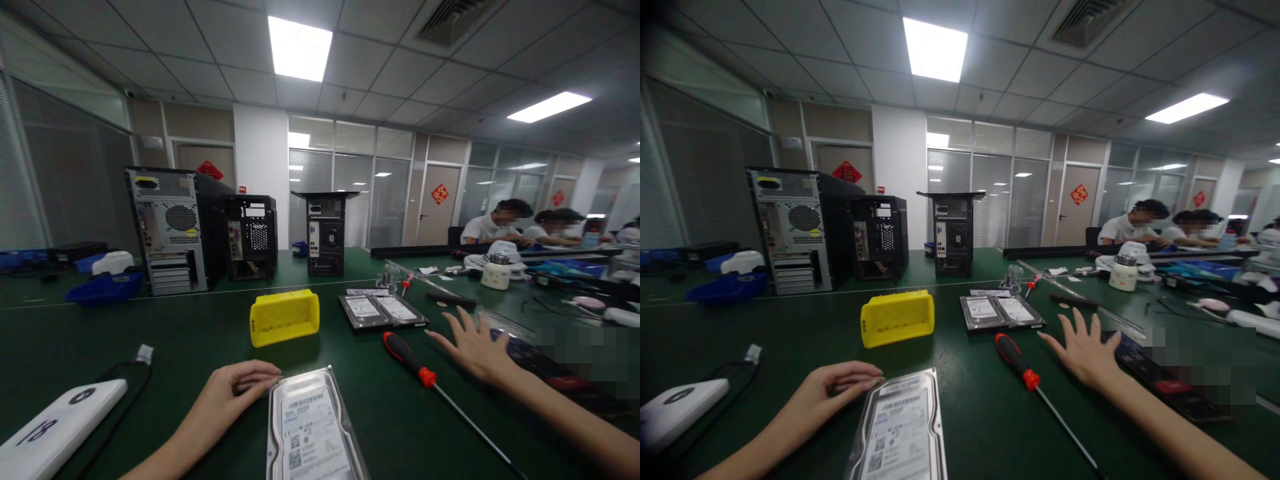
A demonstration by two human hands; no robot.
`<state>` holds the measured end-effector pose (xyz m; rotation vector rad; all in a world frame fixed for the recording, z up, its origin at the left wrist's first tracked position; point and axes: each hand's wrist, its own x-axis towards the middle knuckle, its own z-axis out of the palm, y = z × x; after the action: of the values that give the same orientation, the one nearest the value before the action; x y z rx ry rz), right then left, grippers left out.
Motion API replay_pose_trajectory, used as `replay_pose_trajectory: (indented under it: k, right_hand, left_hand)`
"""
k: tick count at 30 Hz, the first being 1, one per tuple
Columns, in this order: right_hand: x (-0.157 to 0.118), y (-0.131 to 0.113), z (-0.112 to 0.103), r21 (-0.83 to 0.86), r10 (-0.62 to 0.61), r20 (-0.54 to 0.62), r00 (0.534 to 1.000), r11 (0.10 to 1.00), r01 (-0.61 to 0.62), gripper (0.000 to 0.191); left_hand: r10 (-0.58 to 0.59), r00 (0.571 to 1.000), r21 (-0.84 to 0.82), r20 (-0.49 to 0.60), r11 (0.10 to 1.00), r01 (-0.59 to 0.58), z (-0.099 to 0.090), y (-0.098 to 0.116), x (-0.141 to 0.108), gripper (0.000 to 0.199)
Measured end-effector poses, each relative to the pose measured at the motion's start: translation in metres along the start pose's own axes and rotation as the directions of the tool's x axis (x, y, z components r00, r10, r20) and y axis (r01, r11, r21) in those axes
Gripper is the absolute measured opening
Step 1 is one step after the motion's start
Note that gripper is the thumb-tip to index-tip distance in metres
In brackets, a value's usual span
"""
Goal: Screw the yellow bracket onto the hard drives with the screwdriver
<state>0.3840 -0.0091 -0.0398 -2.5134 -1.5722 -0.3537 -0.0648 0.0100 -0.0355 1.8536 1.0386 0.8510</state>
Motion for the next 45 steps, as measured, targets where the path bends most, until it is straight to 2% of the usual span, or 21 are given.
replay_pose_trajectory:
  k: [4,9,13,17,21,23,25,27,30,31,33,34,36,37,38,39,41,43,45]
  right_hand:
    - [0.014,0.009,0.009,0.000,0.013,-0.014,1.000,1.000,-0.013,0.080]
    - [0.014,0.013,0.012,0.038,0.075,0.064,0.995,0.996,-0.078,0.081]
    - [0.013,0.012,0.010,0.018,0.054,0.047,0.997,0.998,-0.055,0.080]
    - [0.008,0.001,-0.002,-0.005,-0.043,-0.027,0.999,0.999,0.043,0.072]
    - [-0.009,-0.020,-0.020,0.078,-0.267,-0.090,0.960,0.959,0.274,0.064]
    - [-0.018,-0.032,-0.025,0.221,-0.326,-0.019,0.945,0.920,0.322,0.062]
    - [-0.025,-0.043,-0.026,0.347,-0.351,0.113,0.930,0.890,0.294,0.064]
    - [-0.026,-0.052,-0.023,0.423,-0.363,0.213,0.907,0.871,0.250,0.068]
    - [-0.016,-0.065,-0.016,0.482,-0.397,0.288,0.872,0.847,0.227,0.073]
    - [-0.011,-0.069,-0.016,0.506,-0.443,0.293,0.847,0.824,0.256,0.074]
    - [-0.002,-0.080,-0.020,0.560,-0.582,0.277,0.765,0.745,0.364,0.071]
    - [0.001,-0.086,-0.025,0.579,-0.646,0.273,0.713,0.702,0.414,0.068]
    - [0.005,-0.099,-0.045,0.584,-0.704,0.298,0.645,0.669,0.460,0.058]
    - [0.004,-0.107,-0.059,0.594,-0.701,0.328,0.633,0.674,0.439,0.055]
    - [0.003,-0.115,-0.075,0.624,-0.691,0.325,0.645,0.669,0.403,0.055]
    - [0.001,-0.123,-0.092,0.688,-0.706,0.278,0.652,0.619,0.378,0.055]
    - [-0.004,-0.143,-0.125,0.831,-0.768,0.117,0.630,0.423,0.361,0.049]
    - [-0.010,-0.165,-0.149,0.894,-0.744,-0.101,0.661,0.224,0.389,0.039]
    - [-0.016,-0.188,-0.161,0.898,-0.691,-0.259,0.675,0.085,0.432,0.035]
  left_hand:
    - [0.003,1.000,0.001,0.004,1.000,-0.003,0.000,0.002,0.000,0.029]
    - [0.005,1.000,0.007,-0.002,1.000,-0.005,0.000,0.006,-0.003,0.029]
    - [0.012,1.000,0.018,0.003,1.000,-0.012,0.001,0.005,-0.003,0.027]
    - [0.015,1.000,0.017,0.001,1.000,-0.015,0.001,0.006,-0.002,0.028]
    - [0.028,1.000,0.001,-0.011,1.000,-0.028,0.001,0.006,-0.004,0.027]
    - [0.023,1.000,-0.029,-0.014,0.999,-0.024,0.001,0.005,-0.004,0.027]
    - [0.012,1.000,-0.068,-0.020,0.998,-0.013,0.001,0.005,-0.005,0.028]
    - [-0.007,1.000,-0.101,-0.027,0.995,0.004,0.002,0.004,-0.005,0.028]
    - [-0.020,0.999,-0.130,-0.025,0.991,0.016,0.001,0.004,-0.005,0.029]
    - [-0.015,1.000,-0.135,-0.024,0.991,0.012,0.001,0.005,-0.005,0.029]
    - [-0.010,1.000,-0.146,-0.023,0.989,0.007,0.000,0.005,-0.006,0.030]
    - [-0.010,1.000,-0.154,-0.021,0.988,0.007,0.000,0.005,-0.007,0.030]
    - [-0.013,1.000,-0.171,-0.013,0.985,0.011,-0.001,0.004,-0.007,0.031]
    - [-0.012,1.000,-0.180,-0.008,0.984,0.010,-0.001,0.003,-0.008,0.031]
    - [-0.009,1.000,-0.189,-0.004,0.982,0.008,-0.001,0.002,-0.008,0.031]
    - [-0.007,1.000,-0.196,0.000,0.981,0.006,-0.001,0.001,-0.008,0.031]
    - [-0.009,1.000,-0.206,-0.002,0.978,0.008,-0.001,0.000,-0.007,0.032]
    - [-0.020,1.000,-0.210,-0.008,0.978,0.018,0.000,-0.001,-0.007,0.033]
    - [-0.030,0.999,-0.217,-0.010,0.976,0.028,0.000,-0.002,-0.007,0.034]
